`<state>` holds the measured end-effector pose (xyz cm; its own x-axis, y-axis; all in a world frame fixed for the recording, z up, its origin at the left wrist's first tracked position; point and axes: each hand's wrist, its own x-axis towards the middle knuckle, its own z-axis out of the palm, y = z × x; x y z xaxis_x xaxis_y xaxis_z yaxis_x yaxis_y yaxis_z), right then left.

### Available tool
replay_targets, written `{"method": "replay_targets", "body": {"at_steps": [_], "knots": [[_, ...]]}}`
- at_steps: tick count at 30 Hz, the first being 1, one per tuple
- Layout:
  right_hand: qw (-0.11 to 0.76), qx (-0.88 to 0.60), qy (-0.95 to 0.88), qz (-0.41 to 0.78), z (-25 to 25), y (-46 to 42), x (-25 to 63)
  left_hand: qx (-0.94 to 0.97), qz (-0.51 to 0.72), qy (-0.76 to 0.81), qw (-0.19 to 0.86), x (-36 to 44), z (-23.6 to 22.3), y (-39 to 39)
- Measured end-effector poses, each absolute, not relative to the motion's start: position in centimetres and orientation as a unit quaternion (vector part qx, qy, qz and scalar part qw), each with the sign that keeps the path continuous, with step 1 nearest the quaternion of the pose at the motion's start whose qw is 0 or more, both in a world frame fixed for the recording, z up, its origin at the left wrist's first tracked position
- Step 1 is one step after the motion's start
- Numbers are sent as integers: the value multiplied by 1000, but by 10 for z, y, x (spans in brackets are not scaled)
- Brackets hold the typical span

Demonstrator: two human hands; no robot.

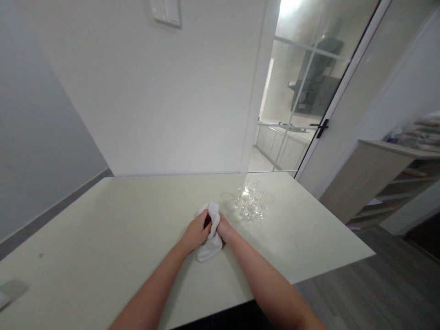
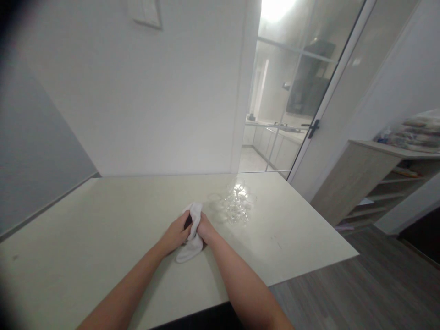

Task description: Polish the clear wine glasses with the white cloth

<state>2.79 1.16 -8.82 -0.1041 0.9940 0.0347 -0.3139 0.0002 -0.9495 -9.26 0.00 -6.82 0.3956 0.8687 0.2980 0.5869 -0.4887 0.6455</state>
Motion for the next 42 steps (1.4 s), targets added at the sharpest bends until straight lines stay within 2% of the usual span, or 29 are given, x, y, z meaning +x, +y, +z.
{"method": "replay_targets", "body": {"at_steps": [29,42], "knots": [[549,-376,-447,598,-92,14,28,803,314,444,244,-93,-65,-1],[547,-387,-487,560,-95,15,31,812,322,431,229,-93,-67,0]]}}
